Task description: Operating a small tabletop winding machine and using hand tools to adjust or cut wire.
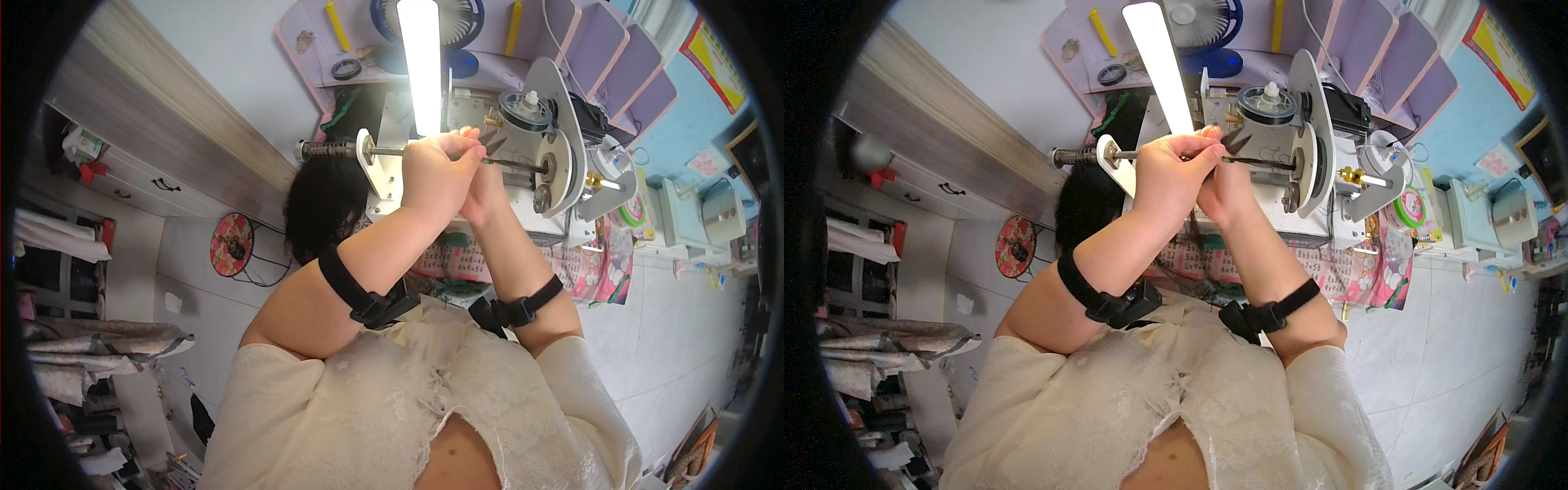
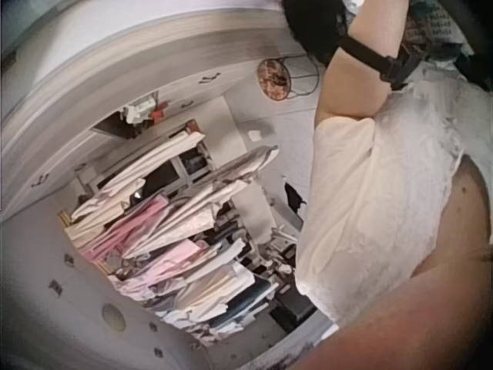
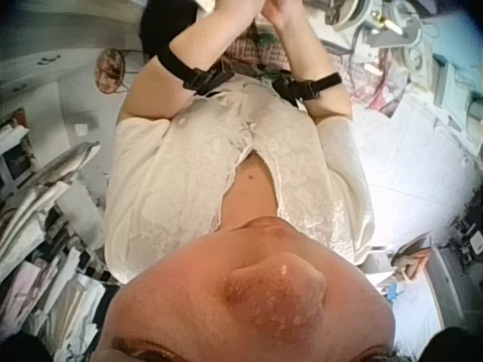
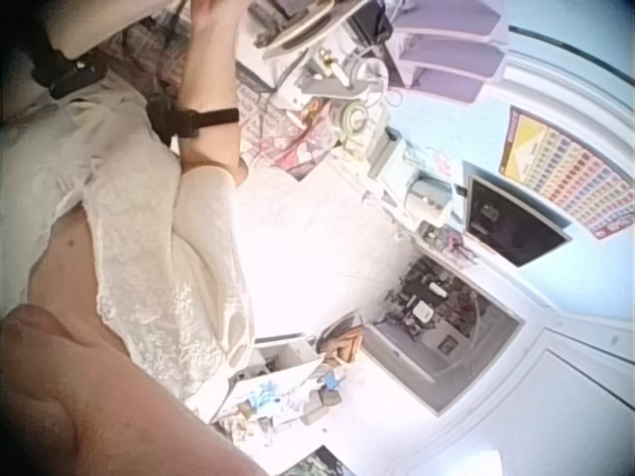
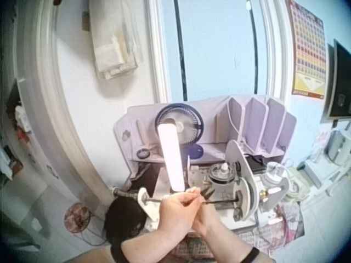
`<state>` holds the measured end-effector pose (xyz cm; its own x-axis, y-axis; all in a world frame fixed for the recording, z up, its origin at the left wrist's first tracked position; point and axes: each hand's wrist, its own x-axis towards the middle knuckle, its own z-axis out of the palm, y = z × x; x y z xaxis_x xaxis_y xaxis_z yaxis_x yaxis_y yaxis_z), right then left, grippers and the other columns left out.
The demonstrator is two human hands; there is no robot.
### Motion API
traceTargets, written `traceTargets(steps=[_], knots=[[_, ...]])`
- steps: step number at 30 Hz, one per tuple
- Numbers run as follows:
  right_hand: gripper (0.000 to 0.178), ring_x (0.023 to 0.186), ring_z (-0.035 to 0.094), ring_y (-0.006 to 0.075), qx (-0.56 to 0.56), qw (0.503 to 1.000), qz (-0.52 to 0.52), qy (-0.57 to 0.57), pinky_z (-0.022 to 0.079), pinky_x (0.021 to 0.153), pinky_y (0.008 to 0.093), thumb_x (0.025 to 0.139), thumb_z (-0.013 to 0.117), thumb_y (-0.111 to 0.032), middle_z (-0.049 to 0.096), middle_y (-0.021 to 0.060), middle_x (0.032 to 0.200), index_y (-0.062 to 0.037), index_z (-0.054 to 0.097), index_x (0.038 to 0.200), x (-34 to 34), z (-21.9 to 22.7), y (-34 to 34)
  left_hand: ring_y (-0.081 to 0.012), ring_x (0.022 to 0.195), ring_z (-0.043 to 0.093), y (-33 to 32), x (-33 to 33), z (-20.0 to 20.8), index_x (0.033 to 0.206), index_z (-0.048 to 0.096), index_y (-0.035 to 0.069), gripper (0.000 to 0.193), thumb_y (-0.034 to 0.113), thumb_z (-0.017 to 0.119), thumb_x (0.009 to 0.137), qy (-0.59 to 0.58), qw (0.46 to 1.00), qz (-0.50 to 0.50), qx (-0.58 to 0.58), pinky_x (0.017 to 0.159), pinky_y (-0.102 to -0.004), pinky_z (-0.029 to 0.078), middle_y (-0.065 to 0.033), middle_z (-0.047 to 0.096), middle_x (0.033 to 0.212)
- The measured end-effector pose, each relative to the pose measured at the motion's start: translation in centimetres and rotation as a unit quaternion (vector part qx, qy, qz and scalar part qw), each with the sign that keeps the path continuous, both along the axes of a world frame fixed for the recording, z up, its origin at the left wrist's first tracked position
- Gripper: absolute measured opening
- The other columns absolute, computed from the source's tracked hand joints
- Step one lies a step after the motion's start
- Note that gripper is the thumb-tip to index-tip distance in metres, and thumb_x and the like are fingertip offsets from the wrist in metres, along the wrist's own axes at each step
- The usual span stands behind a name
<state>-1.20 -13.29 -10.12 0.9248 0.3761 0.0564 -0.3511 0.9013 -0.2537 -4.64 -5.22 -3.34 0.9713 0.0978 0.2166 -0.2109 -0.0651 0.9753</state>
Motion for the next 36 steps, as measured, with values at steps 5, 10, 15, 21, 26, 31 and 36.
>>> traceTargets(steps=[5,10,15,21,26,31,36], knots=[[0.015,0.081,0.052,0.0124,-0.14,0.972,-0.052,0.18,0.044,0.076,0.0277,0.09,0.058,-0.021,0.055,0.0008,0.085,-0.0073,0.055,0.095,-6.7,2.8,-0.2,-0.006,0.062,0.057,2.8,-1.1,0.7,0.074,0.064,-0.003,0.006,0.003,0.067,0.075,-0.051,0.98,-0.149,0.12,0.056,-0.0183,0.044,-0.0132,0.06,0.097],[0.01,0.075,0.05,0.0137,-0.308,0.918,-0.229,-0.099,0.04,0.072,0.0245,0.085,0.063,-0.012,0.056,0.0024,0.078,-0.0051,0.056,0.082,-9.4,2.6,-1.7,-0.001,0.055,0.037,4.7,-0.4,0.3,0.074,0.065,0.002,0.014,-0.008,0.057,0.069,-0.072,0.958,-0.264,0.089,0.05,-0.017,0.031,-0.0076,0.054,0.111],[0.01,0.069,0.048,0.0113,-0.373,0.885,-0.234,-0.152,0.038,0.067,0.0232,0.082,0.063,-0.004,0.054,0.0009,0.077,-0.0045,0.054,0.077,-9.8,1.8,-1.4,-0.0033,0.061,0.045,3.0,-1.0,-0.5,0.087,0.071,0.004,0.024,-0.008,0.058,0.072,-0.14,0.963,-0.159,0.164,0.055,-0.0186,0.037,-0.0062,0.059,0.101],[0.002,0.075,0.049,0.012,-0.203,0.963,-0.138,0.112,0.042,0.07,0.027,0.09,0.054,-0.008,0.051,0.0012,0.082,-0.0075,0.053,0.09,-2.9,2.1,0.3,-0.0106,0.076,0.061,0.2,-0.3,-1.0,0.098,0.068,-0.002,0.021,0.0,0.068,0.076,-0.082,0.995,0.018,0.055,0.071,-0.0228,0.047,-0.0085,0.069,0.086],[0.004,0.087,0.051,0.0148,0.026,0.999,-0.028,-0.006,0.045,0.084,0.0306,0.093,0.05,-0.011,0.05,0.0013,0.091,-0.0086,0.053,0.094,1.5,-0.8,-0.2,-0.0109,0.078,0.062,-0.4,-0.6,0.1,0.097,0.067,-0.005,0.02,0.002,0.068,0.078,-0.023,0.998,0.027,0.052,0.073,-0.0236,0.049,-0.0115,0.069,0.088],[0.015,0.088,0.052,0.0148,-0.055,0.992,-0.055,0.103,0.043,0.085,0.0296,0.095,0.047,-0.019,0.053,0.0003,0.095,-0.0092,0.054,0.103,-0.9,1.0,0.5,-0.0074,0.067,0.058,0.1,0.0,-0.1,0.084,0.067,-0.005,0.011,0.005,0.067,0.078,-0.006,1.0,-0.007,0.007,0.063,-0.0208,0.046,-0.0052,0.065,0.07],[0.023,0.097,0.053,0.0148,-0.15,0.98,-0.008,0.134,0.042,0.086,0.0321,0.093,0.05,-0.024,0.055,0.0033,0.103,-0.0071,0.052,0.108,-6.0,2.5,-0.7,-0.0012,0.063,0.048,2.8,-1.1,0.2,0.074,0.064,-0.002,0.007,0.005,0.066,0.075,-0.046,0.988,-0.115,0.096,0.057,-0.0175,0.038,-0.0047,0.06,0.085]])
